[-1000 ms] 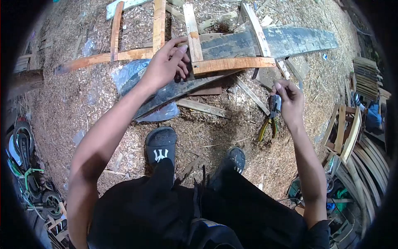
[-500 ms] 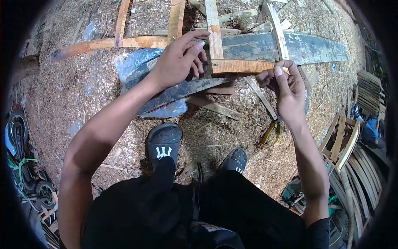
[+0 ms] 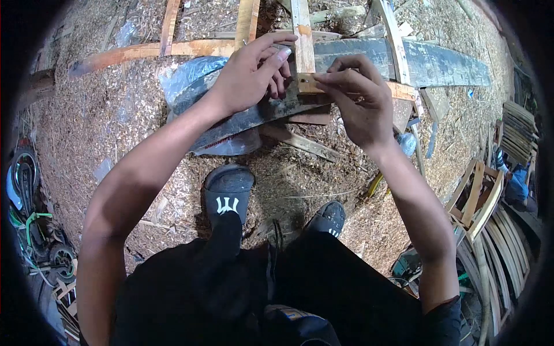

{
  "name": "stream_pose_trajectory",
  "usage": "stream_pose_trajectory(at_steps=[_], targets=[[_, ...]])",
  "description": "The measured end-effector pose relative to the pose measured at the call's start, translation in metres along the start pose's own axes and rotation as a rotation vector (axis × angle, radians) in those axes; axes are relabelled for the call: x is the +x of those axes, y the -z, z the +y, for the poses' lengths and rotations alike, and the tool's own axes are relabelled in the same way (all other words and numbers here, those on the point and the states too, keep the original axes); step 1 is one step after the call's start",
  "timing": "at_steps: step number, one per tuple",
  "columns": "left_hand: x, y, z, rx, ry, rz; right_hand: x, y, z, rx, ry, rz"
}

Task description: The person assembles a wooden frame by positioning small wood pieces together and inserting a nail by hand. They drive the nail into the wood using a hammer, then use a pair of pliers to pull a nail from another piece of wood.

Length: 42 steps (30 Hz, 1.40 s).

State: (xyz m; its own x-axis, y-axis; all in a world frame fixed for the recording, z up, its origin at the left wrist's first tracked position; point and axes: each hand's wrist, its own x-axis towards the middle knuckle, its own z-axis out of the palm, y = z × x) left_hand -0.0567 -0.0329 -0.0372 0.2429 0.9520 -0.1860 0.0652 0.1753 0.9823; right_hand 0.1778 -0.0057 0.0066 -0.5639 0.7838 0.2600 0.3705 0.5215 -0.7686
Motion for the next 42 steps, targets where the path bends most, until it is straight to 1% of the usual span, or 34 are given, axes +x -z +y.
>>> stream_pose_trajectory(at_steps=[2, 5, 7, 8, 10, 14, 16, 17, 19, 20, 22, 26, 29, 31, 35, 42], targets=[[-0.001, -0.001, 0.001, 0.0, 0.003, 0.008, 0.0, -0.005, 0.002, -0.012, -0.027, 0.025], [0.0, 0.0, -0.003, -0.012, -0.014, 0.005, -0.002, -0.009, 0.007, 0.008, -0.019, -0.005], [0.0, 0.001, -0.003, -0.022, -0.03, -0.003, -0.002, -0.01, 0.008, -0.083, 0.034, -0.035], [0.0, 0.001, -0.004, -0.015, -0.041, -0.003, -0.002, -0.009, 0.007, -0.082, 0.034, -0.038], [0.0, 0.001, -0.004, -0.01, -0.051, -0.003, -0.001, -0.005, 0.006, -0.177, 0.132, -0.057], [0.0, 0.002, -0.004, -0.006, -0.048, -0.017, -0.004, -0.008, 0.003, -0.125, 0.134, -0.024], [-0.001, 0.002, -0.005, -0.006, -0.05, -0.017, -0.01, -0.017, 0.001, -0.013, -0.071, 0.106], [0.0, 0.002, -0.005, -0.004, -0.056, -0.017, -0.01, -0.017, 0.004, -0.012, -0.071, 0.105], [0.0, 0.001, -0.006, -0.002, -0.06, -0.016, -0.008, -0.015, 0.011, -0.022, 0.036, 0.07], [0.001, 0.0, -0.006, -0.015, -0.075, -0.005, -0.007, -0.014, 0.012, -0.021, 0.036, 0.07], [0.001, 0.0, -0.007, -0.028, -0.088, 0.008, -0.004, -0.012, 0.012, -0.104, 0.121, 0.024], [0.001, 0.001, -0.008, -0.04, -0.08, 0.014, -0.004, -0.015, 0.017, -0.095, 0.13, 0.035], [0.001, 0.0, -0.008, -0.027, -0.078, 0.012, -0.003, -0.013, 0.017, -0.145, 0.159, 0.008], [0.001, 0.0, -0.006, -0.017, -0.074, 0.009, 0.0, -0.012, 0.015, -0.145, 0.216, 0.001], [0.0, 0.001, -0.005, -0.018, -0.077, 0.009, 0.0, -0.012, 0.019, -0.125, 0.242, -0.006], [-0.002, 0.001, -0.011, -0.033, -0.102, -0.013, -0.002, -0.011, 0.019, -0.189, 0.319, -0.031]])
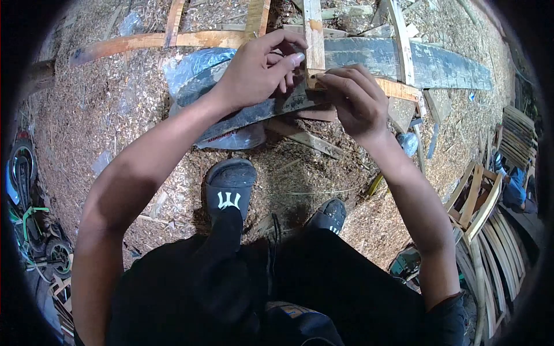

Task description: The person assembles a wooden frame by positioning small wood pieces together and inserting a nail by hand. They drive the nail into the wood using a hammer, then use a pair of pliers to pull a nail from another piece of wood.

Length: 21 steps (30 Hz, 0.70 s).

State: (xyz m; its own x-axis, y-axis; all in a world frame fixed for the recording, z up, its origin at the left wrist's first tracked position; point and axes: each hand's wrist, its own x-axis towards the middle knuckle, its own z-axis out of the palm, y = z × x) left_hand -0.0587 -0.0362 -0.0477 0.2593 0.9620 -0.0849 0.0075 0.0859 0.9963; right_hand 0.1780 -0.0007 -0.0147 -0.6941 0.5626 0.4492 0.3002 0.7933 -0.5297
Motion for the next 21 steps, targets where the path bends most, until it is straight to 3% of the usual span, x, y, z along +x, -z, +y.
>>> stream_pose_trajectory(at_steps=[4, 6, 12, 21], targets=[[-0.003, -0.004, -0.001, -0.007, -0.029, 0.048, -0.003, -0.002, 0.003, -0.01, 0.039, 0.027], [-0.004, -0.003, 0.0, 0.251, -0.192, 0.046, -0.004, -0.002, 0.003, -0.006, 0.04, 0.026], [-0.006, -0.006, 0.003, 0.381, -0.39, 0.053, -0.005, -0.003, 0.005, 0.013, 0.06, 0.058], [-0.009, -0.013, 0.0, 0.426, -0.411, 0.097, -0.005, -0.002, 0.006, 0.005, 0.106, 0.072]])
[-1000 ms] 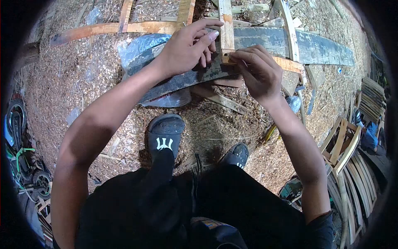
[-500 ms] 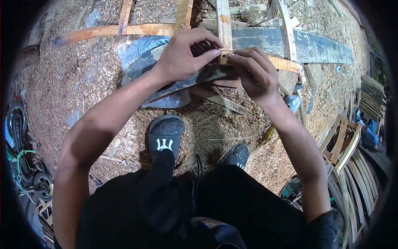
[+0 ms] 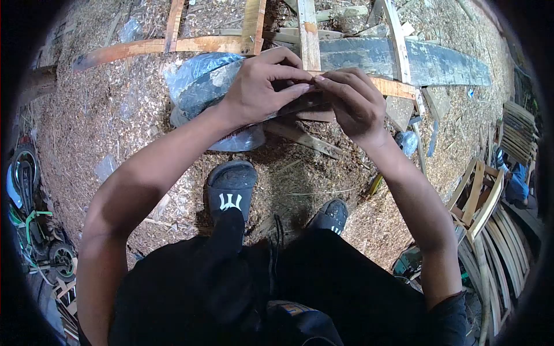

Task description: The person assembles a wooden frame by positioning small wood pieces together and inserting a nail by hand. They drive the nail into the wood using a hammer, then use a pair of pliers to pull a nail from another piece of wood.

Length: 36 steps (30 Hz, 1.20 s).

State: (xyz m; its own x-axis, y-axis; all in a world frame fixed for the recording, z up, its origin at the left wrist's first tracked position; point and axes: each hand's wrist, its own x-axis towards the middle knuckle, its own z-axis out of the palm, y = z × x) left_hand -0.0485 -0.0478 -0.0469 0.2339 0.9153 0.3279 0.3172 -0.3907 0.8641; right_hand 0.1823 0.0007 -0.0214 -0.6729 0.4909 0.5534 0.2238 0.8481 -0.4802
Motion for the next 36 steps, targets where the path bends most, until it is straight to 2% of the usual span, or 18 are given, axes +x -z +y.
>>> stream_pose_trajectory(at_steps=[18, 36], targets=[[0.0045, -0.0095, 0.0069, 0.065, -0.021, 0.101, -0.0004, 0.0022, -0.0069, 0.001, -0.013, 0.011], [0.0056, -0.0029, 0.0035, 0.008, -0.044, 0.005, -0.0044, 0.003, -0.0065, -0.018, -0.016, -0.007]])
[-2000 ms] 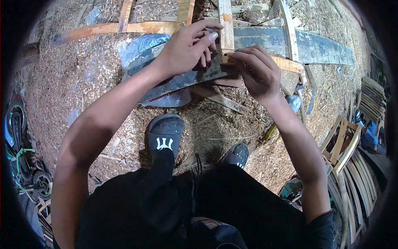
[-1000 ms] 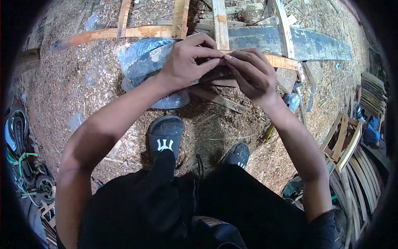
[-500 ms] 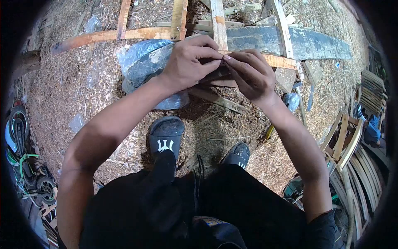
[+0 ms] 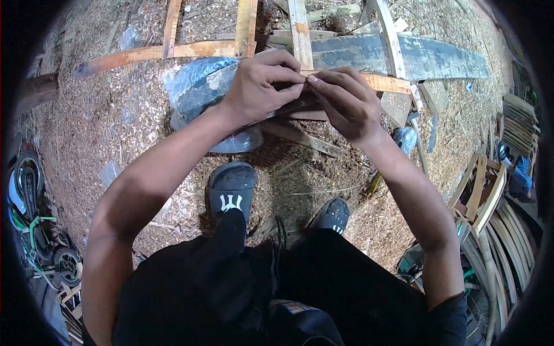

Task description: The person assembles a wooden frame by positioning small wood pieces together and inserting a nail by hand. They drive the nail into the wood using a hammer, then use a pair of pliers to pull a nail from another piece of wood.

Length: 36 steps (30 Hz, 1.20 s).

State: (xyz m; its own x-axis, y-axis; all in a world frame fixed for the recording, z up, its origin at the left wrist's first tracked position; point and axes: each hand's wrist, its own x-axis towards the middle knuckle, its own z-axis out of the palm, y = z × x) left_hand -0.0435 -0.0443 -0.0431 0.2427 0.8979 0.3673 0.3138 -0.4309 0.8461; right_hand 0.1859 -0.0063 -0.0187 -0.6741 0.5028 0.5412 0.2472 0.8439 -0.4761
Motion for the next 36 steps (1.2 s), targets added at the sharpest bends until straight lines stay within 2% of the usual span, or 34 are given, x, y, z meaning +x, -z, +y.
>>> stream_pose_trajectory(at_steps=[6, 14, 16, 17, 19, 21, 22, 24, 25, 27, 29, 30, 32, 36], targets=[[0.0, 0.001, -0.007, 0.006, -0.08, -0.015, -0.001, 0.001, -0.001, 0.005, 0.0, -0.012], [-0.001, 0.001, -0.013, 0.015, -0.05, -0.042, 0.0, 0.005, -0.003, 0.005, -0.038, 0.011], [0.0, 0.0, -0.012, 0.015, -0.032, -0.061, -0.01, 0.015, -0.008, 0.095, -0.245, 0.084], [0.0, 0.0, -0.012, 0.022, -0.056, -0.041, -0.014, 0.025, -0.01, 0.094, -0.246, 0.091], [0.0, -0.002, -0.011, 0.031, -0.083, -0.028, -0.021, 0.055, -0.019, -0.147, -0.289, 0.132], [-0.001, -0.002, -0.01, 0.056, -0.075, -0.022, -0.056, 0.078, -0.018, -0.161, -0.443, 0.137], [-0.001, -0.001, -0.009, 0.057, -0.079, -0.029, -0.077, 0.088, -0.019, -0.163, -0.447, 0.144], [-0.001, -0.002, -0.006, 0.042, 0.01, -0.013, -0.129, 0.109, -0.019, -0.156, -0.846, 0.245], [0.0, -0.001, 0.002, 0.101, 0.048, 0.004, -0.162, 0.12, -0.014, -0.215, -0.942, 0.275], [-0.001, -0.003, 0.0, 0.204, -0.028, 0.015, -0.213, 0.144, -0.018, -0.277, -1.181, 0.336], [-0.001, -0.005, 0.0, 0.208, -0.023, 0.007, -0.266, 0.167, -0.021, -0.472, -1.252, 0.298], [-0.003, -0.004, -0.003, 0.201, -0.018, 0.009, -0.275, 0.173, -0.03, -0.509, -1.388, 0.305], [-0.005, -0.003, -0.003, 0.157, 0.037, -0.007, -0.321, 0.184, -0.03, -0.509, -1.401, 0.284], [-0.006, 0.003, -0.004, 0.179, 0.052, -0.055, -0.351, 0.184, -0.04, -0.545, -1.431, 0.242]])
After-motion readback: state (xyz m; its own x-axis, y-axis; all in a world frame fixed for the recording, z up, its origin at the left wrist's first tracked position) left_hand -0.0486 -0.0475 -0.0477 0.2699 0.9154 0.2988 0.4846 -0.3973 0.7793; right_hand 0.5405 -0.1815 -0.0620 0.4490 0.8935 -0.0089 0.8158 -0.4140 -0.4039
